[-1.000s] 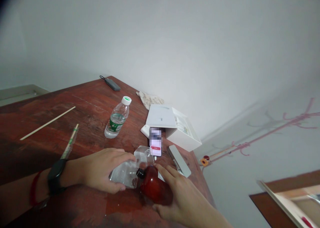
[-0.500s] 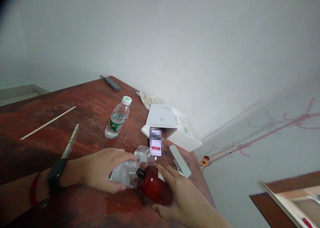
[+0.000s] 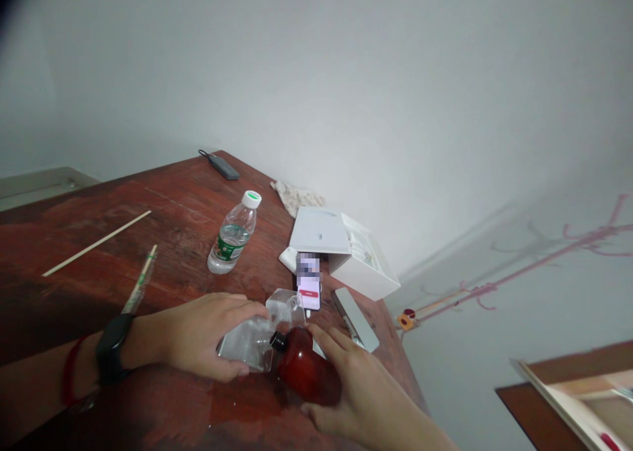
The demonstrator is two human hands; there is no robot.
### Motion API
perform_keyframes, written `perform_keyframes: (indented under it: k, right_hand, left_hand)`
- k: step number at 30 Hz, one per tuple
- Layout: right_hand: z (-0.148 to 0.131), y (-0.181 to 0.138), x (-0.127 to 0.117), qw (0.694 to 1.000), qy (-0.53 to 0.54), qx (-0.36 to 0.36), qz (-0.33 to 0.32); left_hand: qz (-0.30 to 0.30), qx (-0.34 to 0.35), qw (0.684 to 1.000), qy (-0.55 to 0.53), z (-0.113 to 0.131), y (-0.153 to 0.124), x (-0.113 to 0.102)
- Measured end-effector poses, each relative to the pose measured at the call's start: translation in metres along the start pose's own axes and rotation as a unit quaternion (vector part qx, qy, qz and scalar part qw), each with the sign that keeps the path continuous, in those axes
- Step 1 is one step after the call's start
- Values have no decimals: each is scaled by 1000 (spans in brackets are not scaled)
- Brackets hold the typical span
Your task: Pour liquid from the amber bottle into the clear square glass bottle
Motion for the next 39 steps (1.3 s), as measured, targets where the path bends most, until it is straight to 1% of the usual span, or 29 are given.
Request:
perform_keyframes:
  k: [4,9,14,17,25,28,31,39]
  right_hand:
    - [3,0,2,1000,1,4,-2]
    - [7,-1,7,999,-5,26,-27]
    - [3,-1,4,1000,-1,3,-1]
    - [3,-1,4,1000,10,-3,-4]
    - [6,-1,7,999,33,12,-17]
    - [9,-1,8,999,29,30,-28]
    - [9,-1,7,999,30,30,-32]
    - [11,-1,7,997,52,42,-28]
  left_hand:
    - [-9,-4,1000,8,-1,0,2]
    - [3,4,1000,4,1,0,2]
    - [2,-3,1000,11,-1,0,2]
    - [-5,2,1000,11,1,0,2]
    - [-9,0,1000,10,1,0,1]
    - [-4,1,1000,11,2,0,1]
    - [2,-5,1000,11,0,0,1]
    - [12,-3,1000,7,0,-1,2]
Point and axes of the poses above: each hand's wrist, its own y-axis towards the middle knuckle, its own x-axis out of the palm, z = x × y, the point moved 10 cm from there along y, towards the middle knuckle, and after that the axes turned 14 degrees about y, right-handed, at the moved point
